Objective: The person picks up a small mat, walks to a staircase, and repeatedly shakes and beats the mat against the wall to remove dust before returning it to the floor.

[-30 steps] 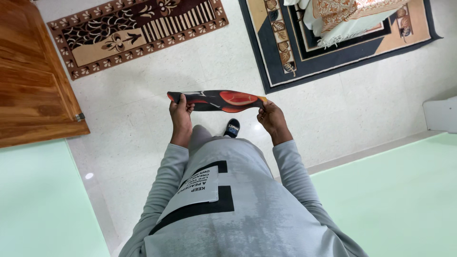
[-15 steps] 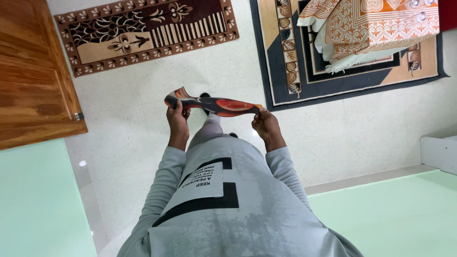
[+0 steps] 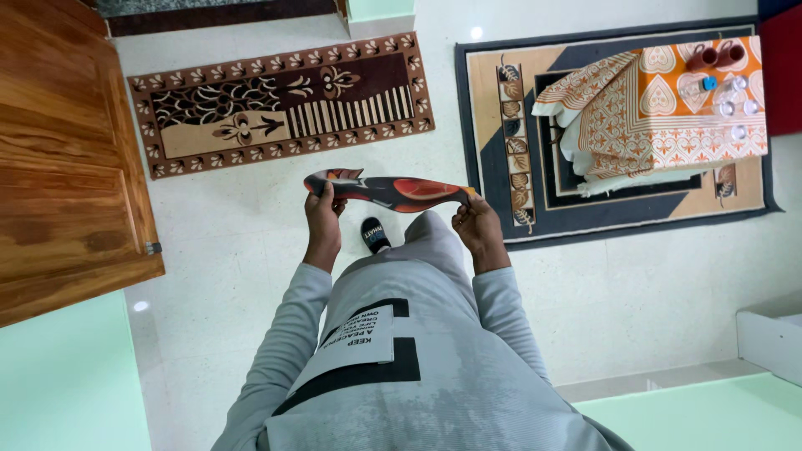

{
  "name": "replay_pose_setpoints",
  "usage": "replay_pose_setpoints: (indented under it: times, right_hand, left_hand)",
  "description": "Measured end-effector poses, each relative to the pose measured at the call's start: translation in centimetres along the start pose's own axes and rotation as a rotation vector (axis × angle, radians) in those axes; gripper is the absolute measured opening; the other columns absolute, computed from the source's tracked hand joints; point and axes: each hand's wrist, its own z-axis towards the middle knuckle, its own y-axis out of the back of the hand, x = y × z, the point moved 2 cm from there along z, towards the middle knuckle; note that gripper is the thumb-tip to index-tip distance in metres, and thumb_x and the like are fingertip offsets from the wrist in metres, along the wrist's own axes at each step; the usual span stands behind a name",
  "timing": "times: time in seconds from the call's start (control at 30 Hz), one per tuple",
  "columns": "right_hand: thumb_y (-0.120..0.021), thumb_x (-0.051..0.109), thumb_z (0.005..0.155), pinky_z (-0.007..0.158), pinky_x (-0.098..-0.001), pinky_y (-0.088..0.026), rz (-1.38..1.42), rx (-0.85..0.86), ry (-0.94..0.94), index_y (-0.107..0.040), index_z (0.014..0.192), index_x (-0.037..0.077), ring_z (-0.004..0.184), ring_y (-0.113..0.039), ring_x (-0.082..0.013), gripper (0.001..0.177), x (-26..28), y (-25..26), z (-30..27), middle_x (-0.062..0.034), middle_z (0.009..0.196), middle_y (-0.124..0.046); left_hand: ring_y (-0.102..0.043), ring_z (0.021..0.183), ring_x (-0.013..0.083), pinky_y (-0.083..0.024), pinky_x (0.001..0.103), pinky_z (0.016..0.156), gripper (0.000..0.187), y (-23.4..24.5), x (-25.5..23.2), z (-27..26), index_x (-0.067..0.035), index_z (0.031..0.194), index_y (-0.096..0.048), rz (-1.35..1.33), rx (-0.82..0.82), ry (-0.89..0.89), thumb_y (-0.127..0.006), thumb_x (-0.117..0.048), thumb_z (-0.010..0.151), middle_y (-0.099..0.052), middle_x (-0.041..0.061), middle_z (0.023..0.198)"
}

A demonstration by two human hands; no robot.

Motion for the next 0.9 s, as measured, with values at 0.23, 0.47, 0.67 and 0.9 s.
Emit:
replay_pose_setpoints:
  times: [0.23, 0.47, 0.67, 0.9]
  right_hand:
    - [-0.052, 0.016, 0.106, 0.065, -0.0300, -0.049, -0.082, -0.002, -0.141, -0.058, 0.106, 0.012, 0.070, -0.055, -0.0125, 0.007, 1.7, -5.4, 7.9, -0.0007, 0.079, -0.054]
    - [-0.050, 0.015, 0.106, 0.065, -0.0281, -0.048, -0.262, 0.154, -0.239, -0.060, 0.114, 0.013, 0.071, -0.053, -0.0109, 0.013, 7.0, -12.1, 16.3, 0.0000, 0.082, -0.053]
    - [-0.049, 0.014, 0.105, 0.066, -0.0266, -0.046, -0.451, 0.243, -0.252, -0.060, 0.116, 0.013, 0.072, -0.053, -0.0090, 0.015, 11.9, -21.2, 21.3, 0.0017, 0.087, -0.059]
    - [-0.050, 0.017, 0.108, 0.069, -0.0267, -0.047, -0.544, 0.303, -0.267, -0.059, 0.115, 0.016, 0.072, -0.053, -0.0075, 0.012, 11.2, -30.5, 24.8, 0.0025, 0.092, -0.061]
  left_hand:
    - [-0.059, 0.072, 0.0079, -0.047, 0.023, 0.065, 0.021, 1.4, -0.4, 4.8, -0.009, 0.111, -0.061, -0.059, -0.200, 0.047, -0.059, -0.029, 0.106, -0.065, -0.001, 0.090]
    - [-0.057, 0.072, 0.0096, -0.045, 0.025, 0.066, 0.020, -4.6, -4.3, 10.4, -0.010, 0.117, -0.060, -0.244, -0.301, -0.054, -0.058, -0.026, 0.105, -0.066, 0.000, 0.092]
    - [-0.058, 0.079, 0.0118, -0.049, 0.028, 0.075, 0.021, -7.5, -8.5, 13.4, -0.006, 0.114, -0.056, -0.317, -0.386, -0.207, -0.060, -0.025, 0.106, -0.063, 0.003, 0.094]
    - [-0.058, 0.078, 0.0129, -0.049, 0.030, 0.073, 0.021, -5.3, -10.3, 17.2, -0.006, 0.113, -0.056, -0.389, -0.498, -0.143, -0.058, -0.026, 0.106, -0.063, 0.003, 0.093]
